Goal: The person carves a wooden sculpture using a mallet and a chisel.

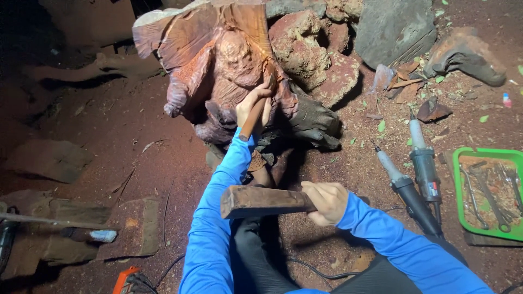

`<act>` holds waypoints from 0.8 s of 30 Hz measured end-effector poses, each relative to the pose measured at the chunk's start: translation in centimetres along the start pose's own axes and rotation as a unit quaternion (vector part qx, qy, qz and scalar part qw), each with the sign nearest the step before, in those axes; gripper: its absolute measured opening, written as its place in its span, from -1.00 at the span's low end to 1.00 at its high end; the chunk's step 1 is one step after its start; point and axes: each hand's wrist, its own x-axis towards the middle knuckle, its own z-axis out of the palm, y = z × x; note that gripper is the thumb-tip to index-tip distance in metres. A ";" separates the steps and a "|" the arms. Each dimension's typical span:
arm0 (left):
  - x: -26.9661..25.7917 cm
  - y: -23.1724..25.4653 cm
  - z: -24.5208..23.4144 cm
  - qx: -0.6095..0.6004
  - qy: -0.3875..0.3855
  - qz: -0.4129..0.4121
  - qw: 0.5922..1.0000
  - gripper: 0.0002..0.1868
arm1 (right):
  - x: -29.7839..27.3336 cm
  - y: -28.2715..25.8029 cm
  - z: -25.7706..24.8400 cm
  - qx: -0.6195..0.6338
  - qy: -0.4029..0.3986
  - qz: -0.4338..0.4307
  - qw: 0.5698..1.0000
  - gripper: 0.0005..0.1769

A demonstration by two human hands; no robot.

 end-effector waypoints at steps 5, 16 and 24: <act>-1.0 -3.6 1.7 0.084 0.017 0.098 0.991 -0.85 | 4.8 0.0 -1.9 0.026 0.060 -0.020 0.998 -0.61; -1.2 -1.2 3.0 0.180 0.006 0.118 0.977 -0.79 | 3.4 6.6 1.9 0.027 0.049 0.072 0.996 -0.54; -1.2 -2.8 3.4 0.165 0.018 0.115 0.979 -0.82 | 3.5 6.3 1.8 0.004 0.080 0.065 0.995 -0.56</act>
